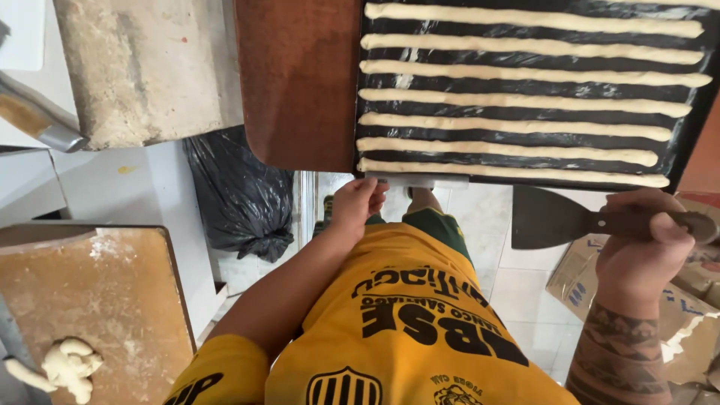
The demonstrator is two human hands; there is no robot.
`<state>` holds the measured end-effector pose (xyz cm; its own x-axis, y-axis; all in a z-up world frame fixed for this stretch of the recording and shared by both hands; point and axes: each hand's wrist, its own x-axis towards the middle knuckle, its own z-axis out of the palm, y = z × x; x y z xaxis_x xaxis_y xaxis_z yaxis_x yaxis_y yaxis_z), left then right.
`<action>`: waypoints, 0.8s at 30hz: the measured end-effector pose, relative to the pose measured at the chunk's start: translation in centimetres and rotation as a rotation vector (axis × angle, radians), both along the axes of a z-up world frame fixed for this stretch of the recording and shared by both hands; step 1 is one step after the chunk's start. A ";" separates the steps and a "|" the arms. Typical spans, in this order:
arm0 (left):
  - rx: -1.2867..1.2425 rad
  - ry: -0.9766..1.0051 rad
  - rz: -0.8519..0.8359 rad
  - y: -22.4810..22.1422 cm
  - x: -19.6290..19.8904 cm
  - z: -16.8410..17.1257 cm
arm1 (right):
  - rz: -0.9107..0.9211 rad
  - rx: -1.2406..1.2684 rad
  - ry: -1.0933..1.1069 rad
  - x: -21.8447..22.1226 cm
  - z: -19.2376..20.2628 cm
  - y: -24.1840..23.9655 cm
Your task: Prepare long strips of dough and arrange them on a baking tray using a scraper and manual rolling.
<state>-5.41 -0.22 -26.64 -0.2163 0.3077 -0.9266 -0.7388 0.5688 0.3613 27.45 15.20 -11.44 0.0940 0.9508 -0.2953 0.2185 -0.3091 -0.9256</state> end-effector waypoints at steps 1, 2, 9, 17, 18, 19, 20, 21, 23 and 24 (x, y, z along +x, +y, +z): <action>-0.003 0.013 0.008 0.3 0.4 -0.6 | 0.047 0.001 -0.037 0.1 -0.2 0.2; -0.012 0.012 0.006 0.5 0.3 -0.9 | 0.046 -0.008 -0.038 0.3 -0.4 0.2; -0.066 0.026 0.020 1.0 -0.8 -1.9 | 0.113 0.072 -0.186 0.4 1.8 1.0; -0.102 0.015 0.027 1.1 -1.7 -3.3 | 0.108 0.023 -0.206 1.7 3.7 1.4; -0.126 0.016 0.021 1.3 -1.8 -3.2 | 0.211 0.067 -0.293 2.7 3.6 1.5; -0.148 0.018 0.016 1.6 -2.0 -3.1 | 0.316 0.112 -0.379 3.7 3.5 1.7; -0.149 0.014 0.014 0.9 -1.9 -4.3 | 0.315 0.110 -0.383 6.1 3.1 2.9; -0.100 0.025 -0.014 0.2 -1.9 -5.5 | 0.324 0.123 -0.390 8.2 2.6 3.7; -0.052 0.033 -0.040 -0.3 -1.9 -6.3 | 0.348 0.148 -0.402 9.8 1.1 4.4; -0.059 0.034 -0.051 -0.1 -1.9 -5.8 | 0.361 0.160 -0.407 9.8 0.2 4.4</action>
